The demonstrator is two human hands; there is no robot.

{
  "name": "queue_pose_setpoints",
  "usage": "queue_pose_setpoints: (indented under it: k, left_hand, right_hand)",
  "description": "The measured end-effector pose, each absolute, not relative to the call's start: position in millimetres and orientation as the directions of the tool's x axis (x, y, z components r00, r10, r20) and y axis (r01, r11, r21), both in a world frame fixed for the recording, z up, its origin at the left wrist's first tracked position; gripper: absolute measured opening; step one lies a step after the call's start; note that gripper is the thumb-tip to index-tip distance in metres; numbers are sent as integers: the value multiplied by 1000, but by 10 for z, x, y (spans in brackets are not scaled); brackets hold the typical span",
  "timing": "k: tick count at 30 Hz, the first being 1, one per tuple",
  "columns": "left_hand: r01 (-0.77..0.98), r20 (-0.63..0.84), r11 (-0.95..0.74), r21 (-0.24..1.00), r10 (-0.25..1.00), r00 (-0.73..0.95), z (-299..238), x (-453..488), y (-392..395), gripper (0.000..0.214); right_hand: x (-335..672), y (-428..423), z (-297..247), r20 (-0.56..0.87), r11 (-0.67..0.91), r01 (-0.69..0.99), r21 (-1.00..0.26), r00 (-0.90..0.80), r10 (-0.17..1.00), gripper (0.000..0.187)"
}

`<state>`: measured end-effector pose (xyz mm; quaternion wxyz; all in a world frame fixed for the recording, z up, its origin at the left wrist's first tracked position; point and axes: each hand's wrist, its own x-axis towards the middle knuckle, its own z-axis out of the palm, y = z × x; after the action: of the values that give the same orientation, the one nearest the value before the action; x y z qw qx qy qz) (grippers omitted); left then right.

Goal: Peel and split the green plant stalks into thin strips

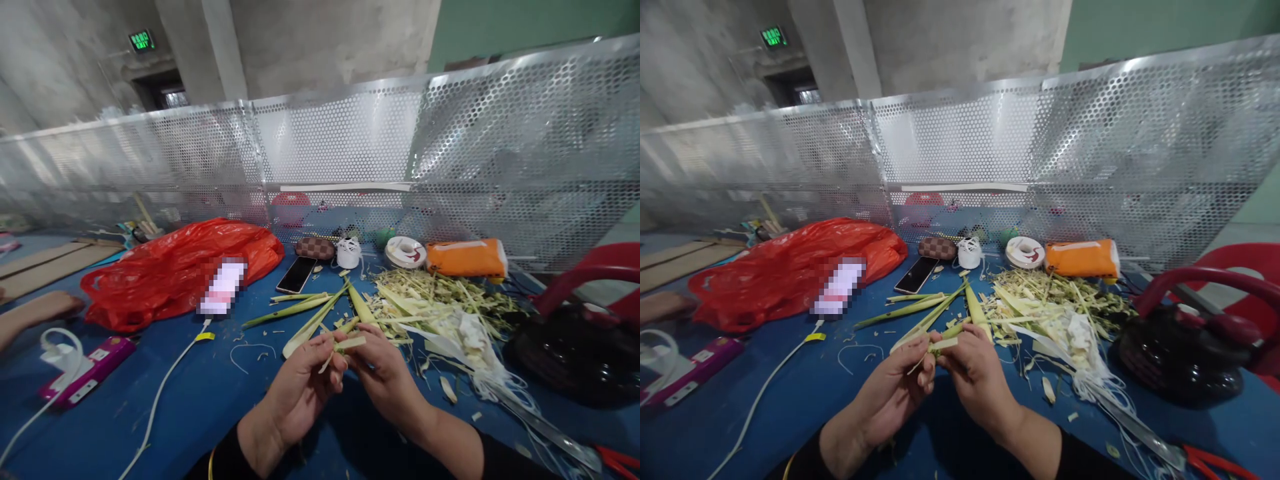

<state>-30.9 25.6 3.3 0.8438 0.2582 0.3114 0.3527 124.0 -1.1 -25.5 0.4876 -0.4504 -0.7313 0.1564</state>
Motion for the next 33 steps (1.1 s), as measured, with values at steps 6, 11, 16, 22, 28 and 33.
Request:
queue_pose_setpoints:
  k: [6, 11, 16, 22, 28, 33]
  left_hand:
    - [-249, -234, 371, 895, 863, 447, 125, -312, 247, 29]
    - [-164, -234, 334, 928, 866, 443, 143, -298, 259, 37]
    - [-73, -240, 297, 952, 875, 420, 146, -270, 251, 35]
    - [67, -265, 263, 963, 856, 445, 158, -267, 229, 29]
    - [96, -281, 269, 958, 827, 487, 122, -271, 235, 21]
    - [76, -308, 310, 948, 823, 477, 62, -251, 239, 23]
  right_hand:
    - [1292, -17, -119, 500, 461, 395, -795, -4, 866, 19]
    - [1284, -16, -42, 274, 237, 245, -940, 131, 953, 11]
    - [1282, -34, -75, 333, 237, 443, -865, 152, 931, 17]
    - [1328, -80, -19, 529, 379, 705, -599, -7, 849, 17]
    - [1354, -48, -36, 481, 325, 714, -620, 19, 876, 17]
    - [1323, -34, -23, 386, 298, 639, -709, -2, 922, 12]
